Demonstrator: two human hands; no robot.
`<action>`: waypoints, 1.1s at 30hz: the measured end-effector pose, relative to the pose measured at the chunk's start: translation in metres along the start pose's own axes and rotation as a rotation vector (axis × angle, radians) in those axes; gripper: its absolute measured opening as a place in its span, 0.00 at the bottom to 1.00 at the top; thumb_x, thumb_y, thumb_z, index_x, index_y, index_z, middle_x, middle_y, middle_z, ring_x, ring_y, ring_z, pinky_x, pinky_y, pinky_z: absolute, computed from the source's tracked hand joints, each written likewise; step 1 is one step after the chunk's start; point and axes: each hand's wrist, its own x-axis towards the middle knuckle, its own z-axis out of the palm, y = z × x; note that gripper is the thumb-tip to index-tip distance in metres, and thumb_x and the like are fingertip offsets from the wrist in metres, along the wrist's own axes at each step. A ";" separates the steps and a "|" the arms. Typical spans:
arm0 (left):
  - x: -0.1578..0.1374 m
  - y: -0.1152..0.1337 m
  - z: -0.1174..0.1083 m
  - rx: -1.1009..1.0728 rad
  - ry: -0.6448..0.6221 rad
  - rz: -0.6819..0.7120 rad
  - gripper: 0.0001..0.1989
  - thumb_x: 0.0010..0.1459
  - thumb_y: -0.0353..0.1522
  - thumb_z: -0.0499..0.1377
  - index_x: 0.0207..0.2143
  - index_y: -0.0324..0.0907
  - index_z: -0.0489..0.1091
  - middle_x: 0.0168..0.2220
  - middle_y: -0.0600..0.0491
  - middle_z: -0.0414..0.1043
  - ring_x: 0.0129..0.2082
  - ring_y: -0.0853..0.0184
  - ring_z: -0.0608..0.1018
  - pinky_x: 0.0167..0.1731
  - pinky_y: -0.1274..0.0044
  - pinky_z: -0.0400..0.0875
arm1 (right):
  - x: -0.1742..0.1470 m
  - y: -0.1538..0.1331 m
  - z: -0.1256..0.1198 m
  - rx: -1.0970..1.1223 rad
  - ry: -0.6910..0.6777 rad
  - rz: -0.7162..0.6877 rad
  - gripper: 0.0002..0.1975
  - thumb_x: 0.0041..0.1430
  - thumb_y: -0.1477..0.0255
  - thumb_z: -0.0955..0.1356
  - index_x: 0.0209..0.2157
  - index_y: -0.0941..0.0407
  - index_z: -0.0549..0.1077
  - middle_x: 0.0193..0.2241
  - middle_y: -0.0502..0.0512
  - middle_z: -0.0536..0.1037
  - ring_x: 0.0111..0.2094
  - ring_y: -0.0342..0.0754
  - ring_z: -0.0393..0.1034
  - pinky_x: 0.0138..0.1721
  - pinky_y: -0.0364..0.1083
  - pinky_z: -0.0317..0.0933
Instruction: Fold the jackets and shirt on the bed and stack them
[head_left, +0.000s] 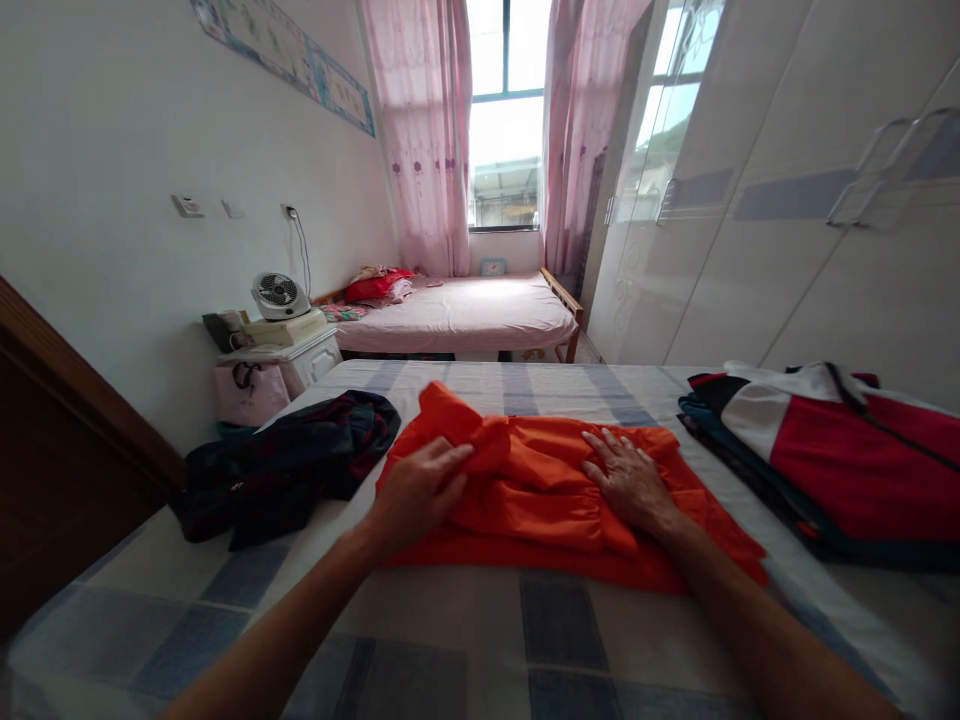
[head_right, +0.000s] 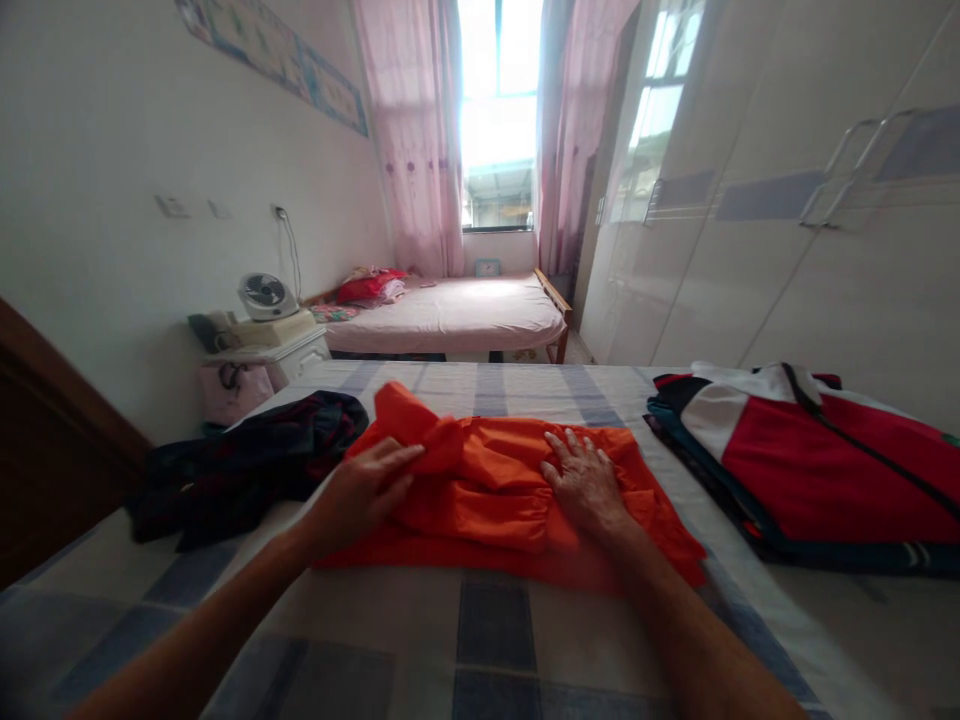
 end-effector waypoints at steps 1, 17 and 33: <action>-0.006 0.004 0.005 -0.006 -0.131 0.049 0.15 0.58 0.34 0.54 0.46 0.42 0.70 0.39 0.49 0.71 0.36 0.66 0.75 0.37 0.77 0.69 | 0.000 0.000 0.000 0.001 -0.002 0.003 0.27 0.63 0.59 0.56 0.61 0.51 0.57 0.62 0.59 0.55 0.62 0.59 0.49 0.58 0.55 0.47; 0.011 -0.031 0.003 0.178 0.126 -0.107 0.23 0.62 0.38 0.48 0.57 0.38 0.61 0.61 0.43 0.57 0.61 0.58 0.58 0.60 0.64 0.54 | 0.001 0.005 0.008 0.035 0.039 -0.039 0.27 0.62 0.60 0.57 0.60 0.53 0.59 0.62 0.60 0.57 0.62 0.58 0.49 0.57 0.57 0.49; 0.013 -0.037 0.029 0.137 -0.146 -0.082 0.21 0.62 0.39 0.47 0.53 0.42 0.67 0.59 0.44 0.62 0.61 0.56 0.59 0.58 0.55 0.49 | -0.021 -0.118 -0.041 0.301 0.006 -0.585 0.24 0.60 0.63 0.62 0.58 0.52 0.63 0.62 0.54 0.58 0.64 0.54 0.44 0.62 0.57 0.39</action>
